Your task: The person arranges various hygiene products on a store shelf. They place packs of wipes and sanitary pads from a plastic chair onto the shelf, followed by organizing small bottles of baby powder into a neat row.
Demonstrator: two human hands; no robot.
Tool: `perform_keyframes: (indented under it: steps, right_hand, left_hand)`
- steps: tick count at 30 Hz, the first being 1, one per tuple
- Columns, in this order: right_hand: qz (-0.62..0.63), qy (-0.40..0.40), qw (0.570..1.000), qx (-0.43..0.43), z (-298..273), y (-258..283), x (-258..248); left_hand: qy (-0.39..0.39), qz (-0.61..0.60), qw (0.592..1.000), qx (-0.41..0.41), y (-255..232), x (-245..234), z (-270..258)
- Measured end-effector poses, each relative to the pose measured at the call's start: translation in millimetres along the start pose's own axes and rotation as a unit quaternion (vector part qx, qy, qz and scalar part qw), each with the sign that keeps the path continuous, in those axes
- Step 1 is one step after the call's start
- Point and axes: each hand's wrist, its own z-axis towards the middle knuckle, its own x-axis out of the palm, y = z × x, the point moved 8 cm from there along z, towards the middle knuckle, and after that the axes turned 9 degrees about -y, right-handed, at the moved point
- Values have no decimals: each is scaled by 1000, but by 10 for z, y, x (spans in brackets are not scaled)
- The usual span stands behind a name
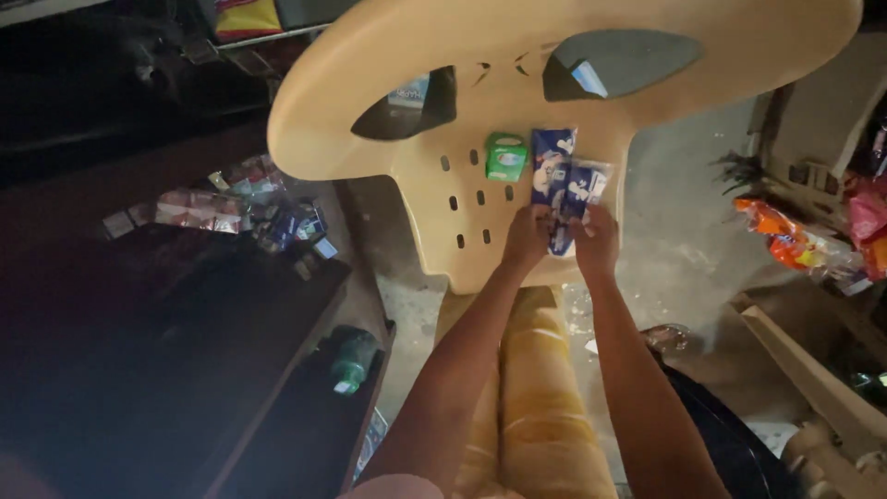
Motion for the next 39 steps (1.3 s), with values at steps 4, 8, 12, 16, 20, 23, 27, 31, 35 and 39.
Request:
perform_keyframes:
  steps: [4,8,12,16,20,23,27,31,35,39]
  right_hand:
    - [50,59,995,62,-40,68,116]
    - [25,87,995,36,-12,-44,174]
    - [19,77,994,79,-18,-94,-15]
    - [10,111,993,31,15,30,-186]
    - [153,131,962,185,11,324,-397]
    - [189,164,959,133,30,989,-707]
    - [113,306,942,73,47,2018,-1198]
    - [175,331,923,88,-109,3769,-2107]
    - [137,348,927,36,-174,4832,-2972]
    - [-2,367,927,-79,-38,5574,-3721]
  left_hand:
    - [-29,-7,995,95,-97,-54,-103]
    - [-28,45,970,238,-177,-35,-157]
    - [75,-181,980,20,42,94,-183]
    - [102,-79,991,17,-163,7,-281]
    - [56,-172,981,67,-454,-140,-357]
    - [10,-246,967,66,-974,-390,-536]
    - [78,-295,948,97,-2034,-603,-675]
    - [229,-292,926,69,-3574,-1204,-1541]
    - [171,-230,956,68,-4507,-1559,-1858]
    - [150,-272,934,175,-5797,-1844,-2396]
